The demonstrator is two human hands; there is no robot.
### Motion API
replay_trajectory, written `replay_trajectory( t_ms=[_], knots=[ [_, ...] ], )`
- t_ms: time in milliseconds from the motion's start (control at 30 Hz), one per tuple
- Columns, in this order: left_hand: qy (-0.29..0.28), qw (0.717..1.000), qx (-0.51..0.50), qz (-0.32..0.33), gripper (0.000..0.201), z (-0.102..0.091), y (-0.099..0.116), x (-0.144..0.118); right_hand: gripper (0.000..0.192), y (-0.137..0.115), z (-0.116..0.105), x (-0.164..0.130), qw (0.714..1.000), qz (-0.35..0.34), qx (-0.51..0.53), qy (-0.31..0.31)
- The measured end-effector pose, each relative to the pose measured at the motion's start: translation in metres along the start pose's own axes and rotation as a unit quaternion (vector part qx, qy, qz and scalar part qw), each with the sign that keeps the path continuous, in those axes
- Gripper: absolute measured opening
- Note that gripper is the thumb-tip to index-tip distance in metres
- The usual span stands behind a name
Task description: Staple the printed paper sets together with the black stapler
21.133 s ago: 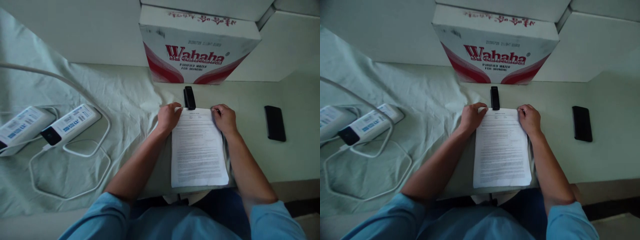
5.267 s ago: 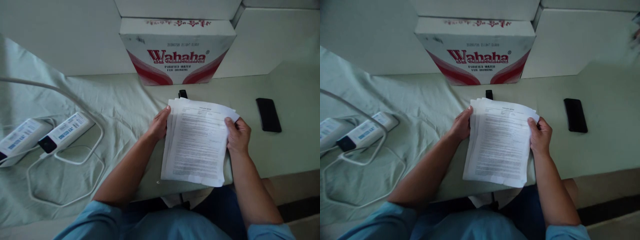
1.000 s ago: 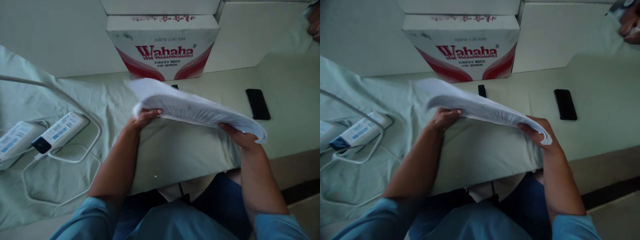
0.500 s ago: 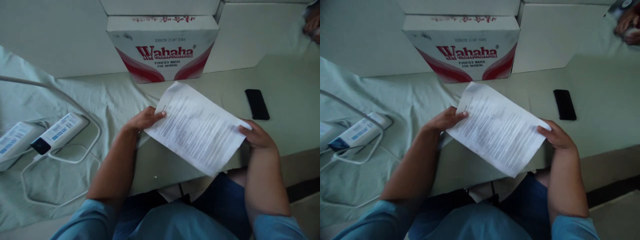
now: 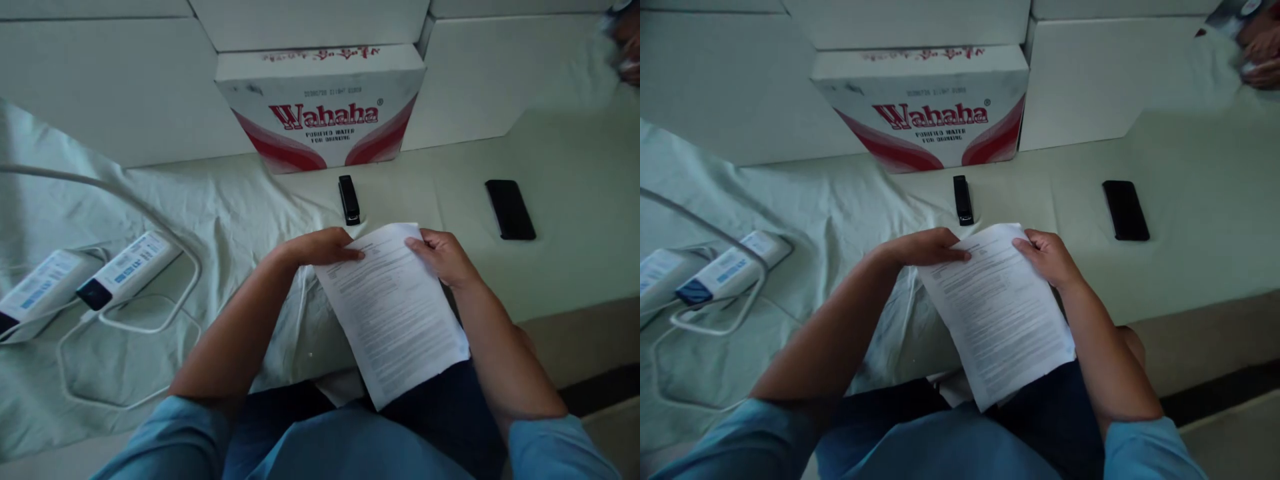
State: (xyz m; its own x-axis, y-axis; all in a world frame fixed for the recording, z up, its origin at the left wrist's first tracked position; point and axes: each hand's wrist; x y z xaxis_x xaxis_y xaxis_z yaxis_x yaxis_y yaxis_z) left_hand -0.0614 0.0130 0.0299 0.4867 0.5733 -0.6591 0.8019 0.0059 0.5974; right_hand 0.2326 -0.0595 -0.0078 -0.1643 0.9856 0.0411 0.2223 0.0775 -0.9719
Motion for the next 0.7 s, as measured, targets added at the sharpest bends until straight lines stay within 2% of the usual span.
replay_trajectory(
  t_ms=[67,167,233,333,533,700],
  knots=[
    [0.067,0.997,-0.026,0.0,0.031,-0.001,-0.014,0.003,0.045,0.006,0.005,0.007,0.999,0.021,-0.011,0.03],
    [0.151,0.98,-0.131,-0.014,0.024,0.004,-0.034,0.007,0.044,0.016,0.009,0.018,0.997,0.043,-0.034,0.056],
    [0.225,0.96,-0.166,-0.016,0.021,0.009,-0.041,0.011,0.042,0.022,0.011,0.026,0.996,0.04,-0.05,0.065],
    [0.327,0.932,-0.157,-0.012,0.013,0.014,-0.043,0.019,0.037,0.028,0.015,0.035,0.993,0.011,-0.086,0.08],
    [0.424,0.894,-0.146,-0.019,0.012,0.016,-0.045,0.038,0.03,0.024,0.021,0.037,0.977,-0.019,-0.178,0.111],
    [0.482,0.866,-0.126,-0.032,0.024,0.022,-0.051,0.046,0.031,0.02,0.024,0.036,0.974,-0.019,-0.19,0.123]
  ],
)
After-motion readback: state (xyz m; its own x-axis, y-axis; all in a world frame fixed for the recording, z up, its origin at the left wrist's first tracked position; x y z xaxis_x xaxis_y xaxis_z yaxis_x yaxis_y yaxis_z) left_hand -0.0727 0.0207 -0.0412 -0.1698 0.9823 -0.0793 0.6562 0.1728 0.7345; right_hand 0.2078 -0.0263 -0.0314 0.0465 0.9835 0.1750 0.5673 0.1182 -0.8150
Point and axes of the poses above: each hand's wrist, its own x-axis towards the middle knuckle, its own z-axis out of the palm, y = z × x, and after that the axes turned 14 degrees about -z, right-handed
